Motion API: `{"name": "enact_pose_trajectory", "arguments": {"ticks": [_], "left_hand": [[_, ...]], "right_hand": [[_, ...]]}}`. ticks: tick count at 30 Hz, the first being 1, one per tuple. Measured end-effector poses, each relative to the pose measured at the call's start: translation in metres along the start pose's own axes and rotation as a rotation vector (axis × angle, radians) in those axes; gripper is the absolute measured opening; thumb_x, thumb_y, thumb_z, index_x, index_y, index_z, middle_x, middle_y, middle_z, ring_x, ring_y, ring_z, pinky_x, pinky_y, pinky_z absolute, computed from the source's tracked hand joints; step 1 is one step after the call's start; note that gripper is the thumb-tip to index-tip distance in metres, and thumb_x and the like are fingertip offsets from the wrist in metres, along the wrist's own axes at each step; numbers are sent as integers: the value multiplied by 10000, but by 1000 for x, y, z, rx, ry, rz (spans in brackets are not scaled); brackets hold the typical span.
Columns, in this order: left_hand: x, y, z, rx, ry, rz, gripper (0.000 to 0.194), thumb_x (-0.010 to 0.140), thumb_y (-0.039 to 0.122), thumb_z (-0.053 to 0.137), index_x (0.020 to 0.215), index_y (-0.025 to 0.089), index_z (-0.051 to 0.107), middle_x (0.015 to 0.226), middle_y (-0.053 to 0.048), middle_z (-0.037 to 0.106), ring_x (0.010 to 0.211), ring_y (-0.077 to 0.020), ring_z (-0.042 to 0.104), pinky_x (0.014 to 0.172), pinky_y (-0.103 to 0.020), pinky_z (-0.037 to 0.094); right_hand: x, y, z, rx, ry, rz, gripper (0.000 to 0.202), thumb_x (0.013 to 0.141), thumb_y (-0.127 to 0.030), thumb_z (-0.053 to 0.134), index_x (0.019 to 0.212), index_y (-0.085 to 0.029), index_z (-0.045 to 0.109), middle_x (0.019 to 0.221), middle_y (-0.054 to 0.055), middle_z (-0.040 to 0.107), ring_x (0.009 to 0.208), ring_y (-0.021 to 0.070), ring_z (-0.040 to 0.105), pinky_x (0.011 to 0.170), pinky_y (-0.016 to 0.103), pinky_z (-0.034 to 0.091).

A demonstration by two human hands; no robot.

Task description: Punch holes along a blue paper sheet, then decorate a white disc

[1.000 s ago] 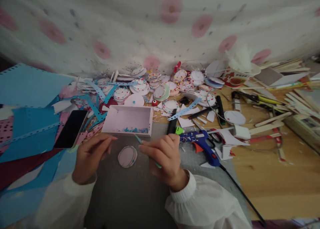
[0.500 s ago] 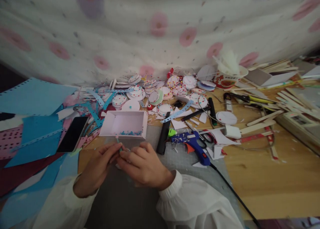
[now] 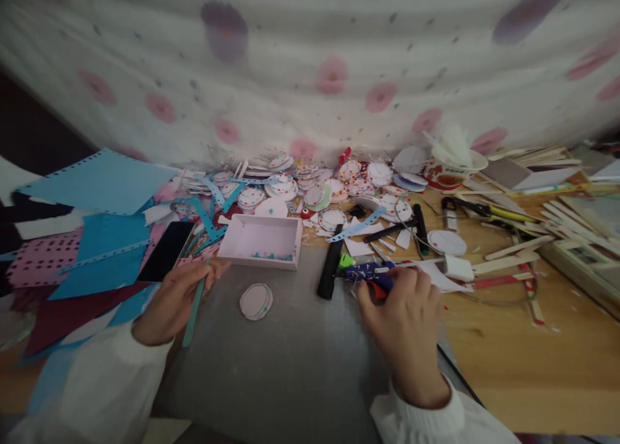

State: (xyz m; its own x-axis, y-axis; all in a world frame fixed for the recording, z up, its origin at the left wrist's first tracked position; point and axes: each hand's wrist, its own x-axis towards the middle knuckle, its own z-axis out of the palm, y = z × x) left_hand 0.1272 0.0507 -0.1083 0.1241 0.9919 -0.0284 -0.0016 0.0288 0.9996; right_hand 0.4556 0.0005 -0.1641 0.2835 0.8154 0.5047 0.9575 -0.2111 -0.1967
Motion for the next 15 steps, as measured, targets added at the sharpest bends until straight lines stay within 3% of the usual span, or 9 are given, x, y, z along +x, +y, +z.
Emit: {"name": "enact_pose_trajectory", "arguments": {"ticks": [3,7,12,15], "left_hand": [[14,-10,10,-55,-72,-44,304,775,328,643,522,170,582,704,-43,607,805,-199,550,864,-353,452],[36,-17,27,-86,-120,-4,297,781,317,613,527,167,576,688,-34,614,765,-175,563,842,-326,465],[47,-16,27,-56,-140,25,289,780,304,608,524,174,575,668,-17,600,734,-157,564,857,-317,480],[42,-18,17,-26,-194,13,308,786,312,607,513,178,557,638,-2,569,694,-149,544,943,-369,470]], "right_hand": [[-11,14,5,-153,-202,126,577,782,-589,546,1072,-90,555,966,199,583,918,377,576,743,457,455],[-13,16,10,-224,-340,177,581,802,-629,502,1002,-90,587,938,215,594,885,388,604,717,459,464],[-12,31,21,-85,-282,106,389,784,-531,560,901,-160,564,806,147,585,787,358,619,639,447,467],[-10,42,19,112,-188,171,349,744,-526,627,903,-238,509,759,91,553,684,319,599,555,423,445]]}}
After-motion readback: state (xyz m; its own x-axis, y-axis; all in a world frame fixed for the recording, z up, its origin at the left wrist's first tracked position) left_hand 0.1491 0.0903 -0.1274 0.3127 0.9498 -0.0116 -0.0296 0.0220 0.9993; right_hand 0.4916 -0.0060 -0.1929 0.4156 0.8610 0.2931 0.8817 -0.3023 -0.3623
